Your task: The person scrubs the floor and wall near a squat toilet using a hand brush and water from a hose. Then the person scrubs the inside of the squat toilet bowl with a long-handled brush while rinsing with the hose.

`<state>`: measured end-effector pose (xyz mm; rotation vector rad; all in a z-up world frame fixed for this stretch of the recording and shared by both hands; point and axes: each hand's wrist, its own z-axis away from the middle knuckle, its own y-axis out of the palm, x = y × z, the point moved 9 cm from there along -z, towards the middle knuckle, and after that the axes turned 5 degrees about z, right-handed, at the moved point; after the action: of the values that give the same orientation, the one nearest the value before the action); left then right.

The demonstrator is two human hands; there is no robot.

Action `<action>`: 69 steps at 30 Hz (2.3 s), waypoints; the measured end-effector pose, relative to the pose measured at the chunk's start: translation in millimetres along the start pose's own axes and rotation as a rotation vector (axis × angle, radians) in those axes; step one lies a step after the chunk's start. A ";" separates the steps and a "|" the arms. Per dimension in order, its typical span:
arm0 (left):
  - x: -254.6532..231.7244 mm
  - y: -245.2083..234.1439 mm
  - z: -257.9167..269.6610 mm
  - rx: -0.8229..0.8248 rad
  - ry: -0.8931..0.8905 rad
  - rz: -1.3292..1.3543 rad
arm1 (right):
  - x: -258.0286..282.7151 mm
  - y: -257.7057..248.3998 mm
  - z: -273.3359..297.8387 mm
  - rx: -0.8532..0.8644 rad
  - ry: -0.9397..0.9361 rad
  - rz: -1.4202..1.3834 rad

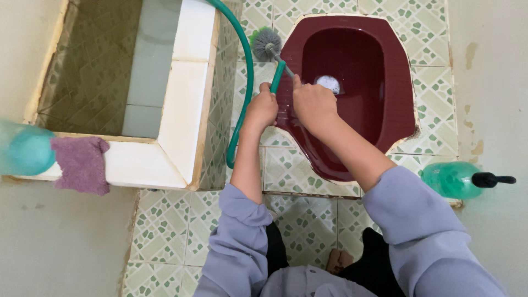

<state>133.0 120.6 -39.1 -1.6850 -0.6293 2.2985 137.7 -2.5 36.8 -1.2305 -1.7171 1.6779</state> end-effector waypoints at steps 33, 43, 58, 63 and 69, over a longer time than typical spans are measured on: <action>0.6 -4.7 -25.7 -0.109 0.130 -0.149 | -28.0 56.6 -92.4 0.054 0.073 0.013; 2.6 2.1 -25.1 -0.035 0.048 -0.102 | -17.5 40.2 22.3 0.241 -0.030 0.071; -10.0 17.1 -21.5 -0.048 0.139 -0.122 | -129.9 90.1 -30.0 0.232 0.351 0.093; -13.1 32.4 -26.9 -0.023 0.132 -0.143 | -81.0 79.7 16.1 0.255 0.102 0.110; -14.8 42.2 -24.6 -0.001 0.108 -0.132 | -135.9 86.0 19.9 0.343 0.262 0.047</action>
<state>164.0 82.3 -52.2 -1.7012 -0.6960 2.1023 215.0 -136.3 -11.9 -1.2660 -1.1980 1.6666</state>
